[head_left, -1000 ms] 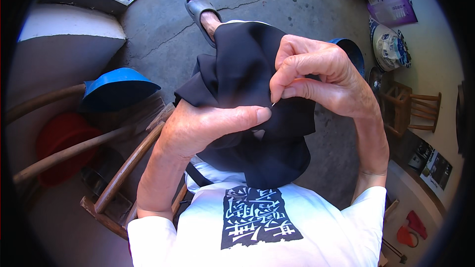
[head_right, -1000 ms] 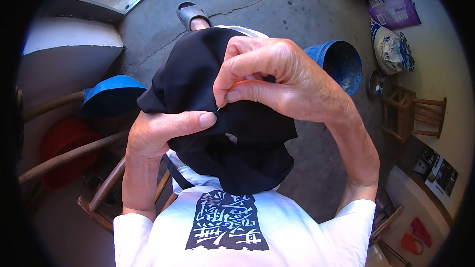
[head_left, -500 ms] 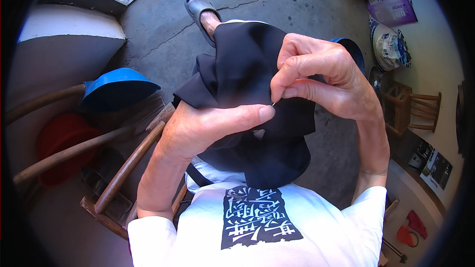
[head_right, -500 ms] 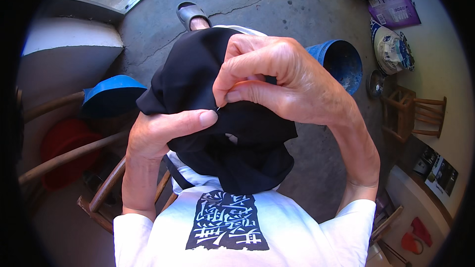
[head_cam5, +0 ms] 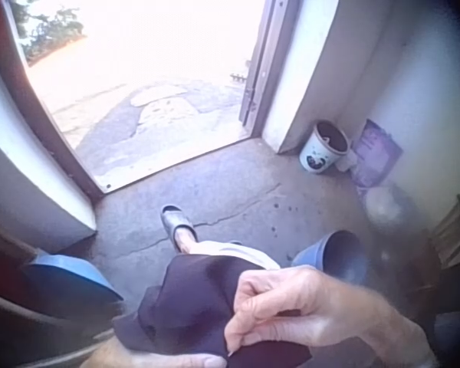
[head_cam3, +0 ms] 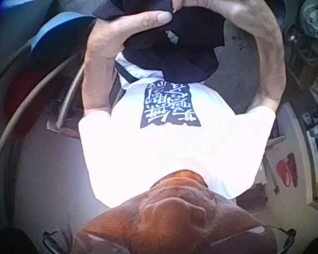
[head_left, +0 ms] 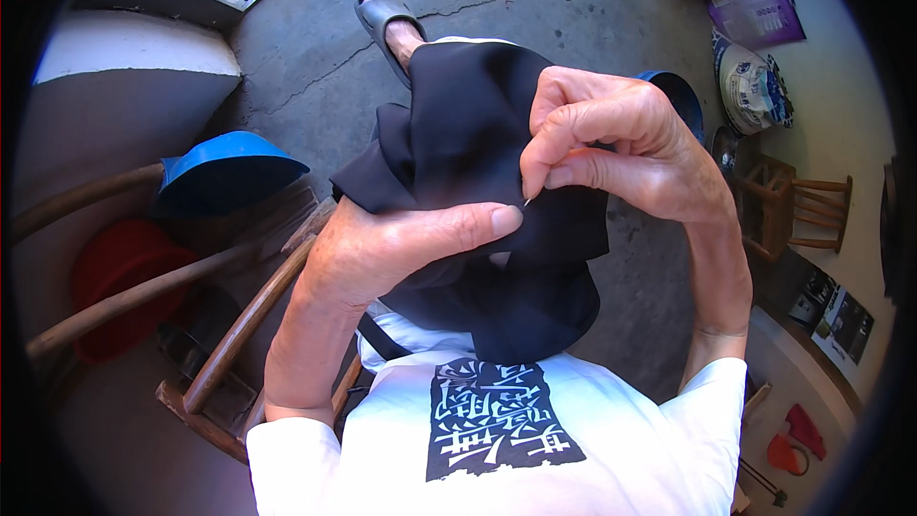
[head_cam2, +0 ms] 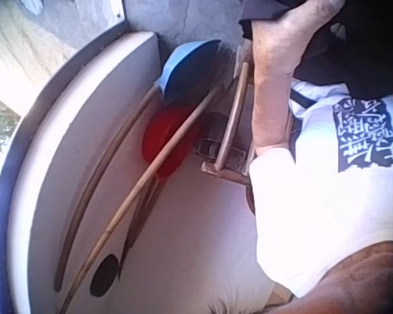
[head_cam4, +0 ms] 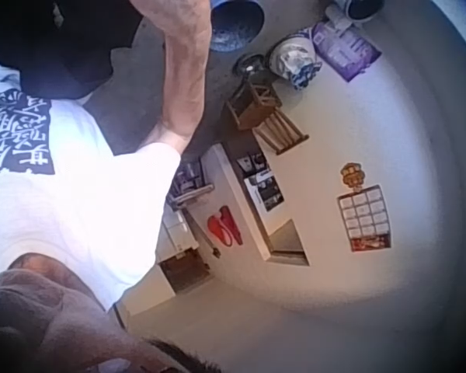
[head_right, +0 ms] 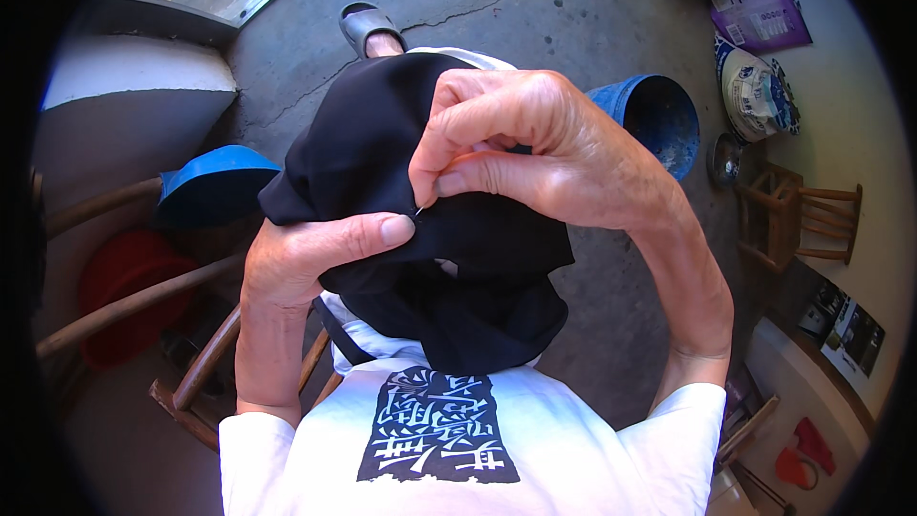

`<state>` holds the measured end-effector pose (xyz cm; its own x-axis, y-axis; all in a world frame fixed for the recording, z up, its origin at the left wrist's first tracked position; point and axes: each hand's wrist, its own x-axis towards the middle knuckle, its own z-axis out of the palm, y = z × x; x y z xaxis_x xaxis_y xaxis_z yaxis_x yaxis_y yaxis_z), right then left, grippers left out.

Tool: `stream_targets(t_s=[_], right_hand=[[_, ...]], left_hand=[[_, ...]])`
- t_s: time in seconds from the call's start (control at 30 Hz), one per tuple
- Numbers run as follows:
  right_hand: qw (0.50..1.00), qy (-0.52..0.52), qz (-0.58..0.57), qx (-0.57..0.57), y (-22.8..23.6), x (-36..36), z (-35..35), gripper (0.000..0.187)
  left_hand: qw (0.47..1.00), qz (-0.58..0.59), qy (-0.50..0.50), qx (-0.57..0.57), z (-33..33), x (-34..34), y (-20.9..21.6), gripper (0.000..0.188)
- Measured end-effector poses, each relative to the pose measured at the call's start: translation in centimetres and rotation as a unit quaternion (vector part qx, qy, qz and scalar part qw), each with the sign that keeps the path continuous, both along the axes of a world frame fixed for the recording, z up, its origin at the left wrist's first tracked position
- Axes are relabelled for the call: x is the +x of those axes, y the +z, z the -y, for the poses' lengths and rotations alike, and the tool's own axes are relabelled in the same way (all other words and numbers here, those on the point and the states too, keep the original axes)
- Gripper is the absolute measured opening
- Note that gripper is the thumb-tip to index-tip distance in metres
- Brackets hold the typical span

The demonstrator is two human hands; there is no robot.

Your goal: The recorder is sewing a piece of black fabric by hand using a needle and thread.

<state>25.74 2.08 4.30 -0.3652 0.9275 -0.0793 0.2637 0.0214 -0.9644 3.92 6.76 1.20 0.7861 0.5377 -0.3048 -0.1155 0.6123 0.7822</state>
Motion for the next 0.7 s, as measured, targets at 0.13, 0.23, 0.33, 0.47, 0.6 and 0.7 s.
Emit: stream_targets(t_s=[0.13,0.23,0.33,0.47,0.6,0.7], right_hand=[[1.0,-0.001,-0.022,-0.013,-0.3,0.1,0.1,0.007],[0.998,-0.019,-0.051,-0.008,-1.0,0.1,0.4,0.008],[0.999,-0.011,-0.045,0.003,-1.0,0.2,0.3,0.008],[0.998,-0.013,-0.054,-0.001,-1.2,0.2,0.3,0.007],[0.998,-0.015,-0.067,-0.006,-1.3,0.0,0.3,0.006],[0.997,-0.018,-0.071,-0.009,-1.3,-0.1,0.4,0.006]], left_hand=[[1.0,0.002,0.001,0.0,0.0,0.0,0.0,0.041],[1.0,-0.008,-0.002,0.009,0.0,-0.1,0.0,0.04],[1.0,-0.012,-0.007,0.004,0.0,-0.1,0.0,0.04],[1.0,-0.015,-0.005,0.013,0.0,-0.1,-0.2,0.04],[0.999,-0.013,-0.004,0.029,0.0,0.0,-0.4,0.042],[0.999,-0.017,0.003,0.03,0.1,0.1,-0.2,0.043]])
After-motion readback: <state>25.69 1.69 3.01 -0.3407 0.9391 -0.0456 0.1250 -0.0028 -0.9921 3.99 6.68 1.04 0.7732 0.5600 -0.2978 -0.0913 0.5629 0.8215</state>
